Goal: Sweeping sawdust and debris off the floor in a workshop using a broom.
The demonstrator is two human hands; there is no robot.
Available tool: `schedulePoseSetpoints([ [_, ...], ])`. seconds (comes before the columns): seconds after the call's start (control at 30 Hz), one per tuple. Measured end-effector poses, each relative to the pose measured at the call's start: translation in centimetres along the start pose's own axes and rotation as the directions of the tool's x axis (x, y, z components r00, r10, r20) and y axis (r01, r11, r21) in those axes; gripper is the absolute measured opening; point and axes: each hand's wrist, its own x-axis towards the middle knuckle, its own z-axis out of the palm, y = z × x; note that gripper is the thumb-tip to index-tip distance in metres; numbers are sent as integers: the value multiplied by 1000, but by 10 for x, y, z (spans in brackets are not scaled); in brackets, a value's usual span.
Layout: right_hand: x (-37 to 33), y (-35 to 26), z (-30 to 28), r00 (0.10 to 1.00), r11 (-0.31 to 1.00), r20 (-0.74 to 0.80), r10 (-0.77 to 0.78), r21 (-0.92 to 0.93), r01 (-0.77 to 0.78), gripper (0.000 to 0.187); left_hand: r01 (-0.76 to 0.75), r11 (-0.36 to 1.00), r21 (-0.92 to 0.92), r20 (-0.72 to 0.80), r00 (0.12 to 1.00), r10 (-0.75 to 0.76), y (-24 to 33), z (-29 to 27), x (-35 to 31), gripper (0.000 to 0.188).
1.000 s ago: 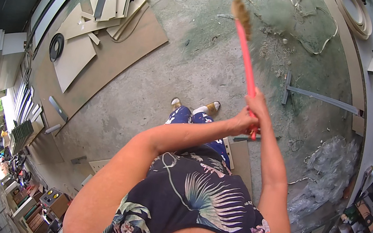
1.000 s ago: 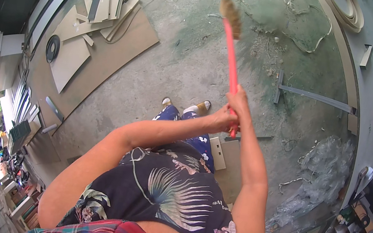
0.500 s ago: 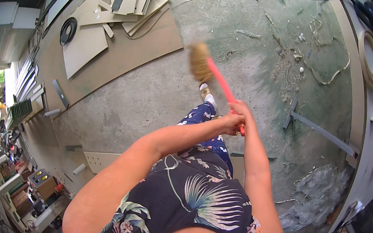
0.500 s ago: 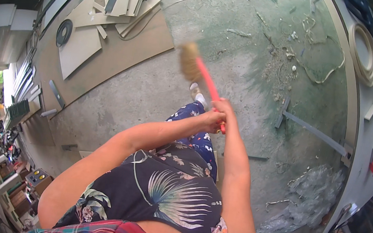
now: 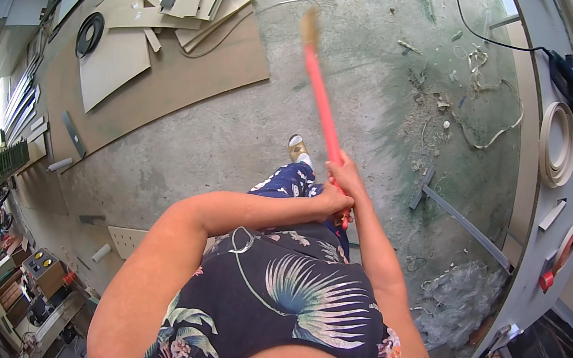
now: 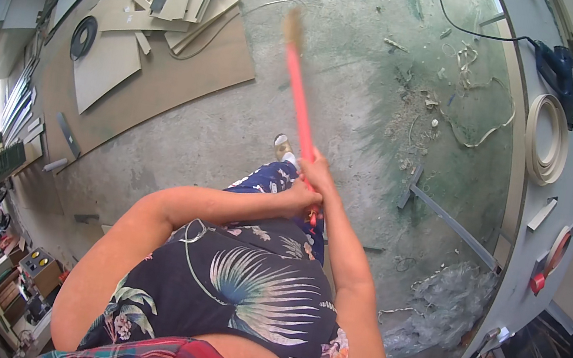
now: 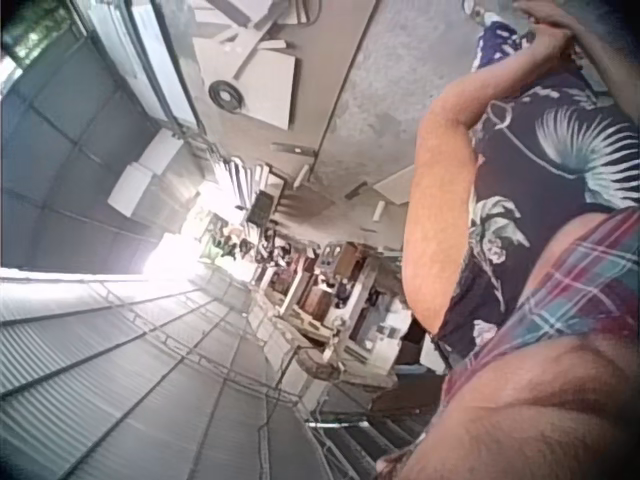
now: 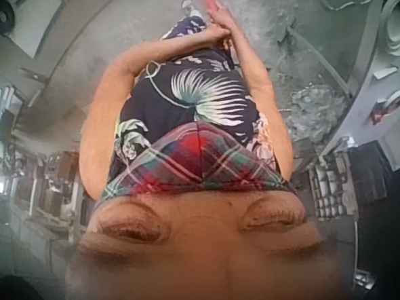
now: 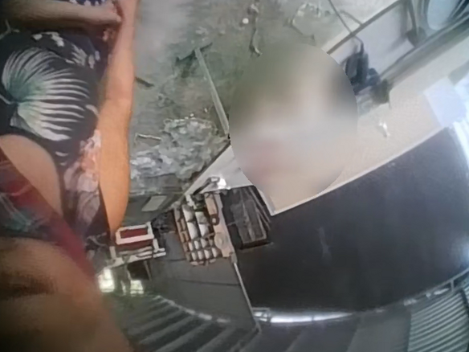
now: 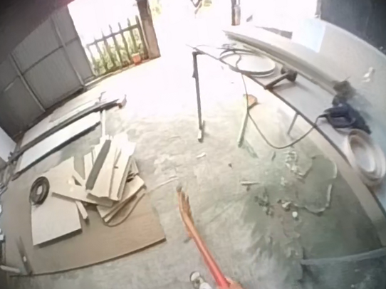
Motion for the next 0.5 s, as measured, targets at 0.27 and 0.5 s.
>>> schedulePoseSetpoints([
  [0.27,70,27,-25,925,949,209,316,-66,-309,13,328,945,9,257,912,-319,43,-12,64,7],
  [0.5,87,-42,-37,963,992,-240,121,12,-122,15,8,997,83,260,965,-29,109,-13,35,15],
])
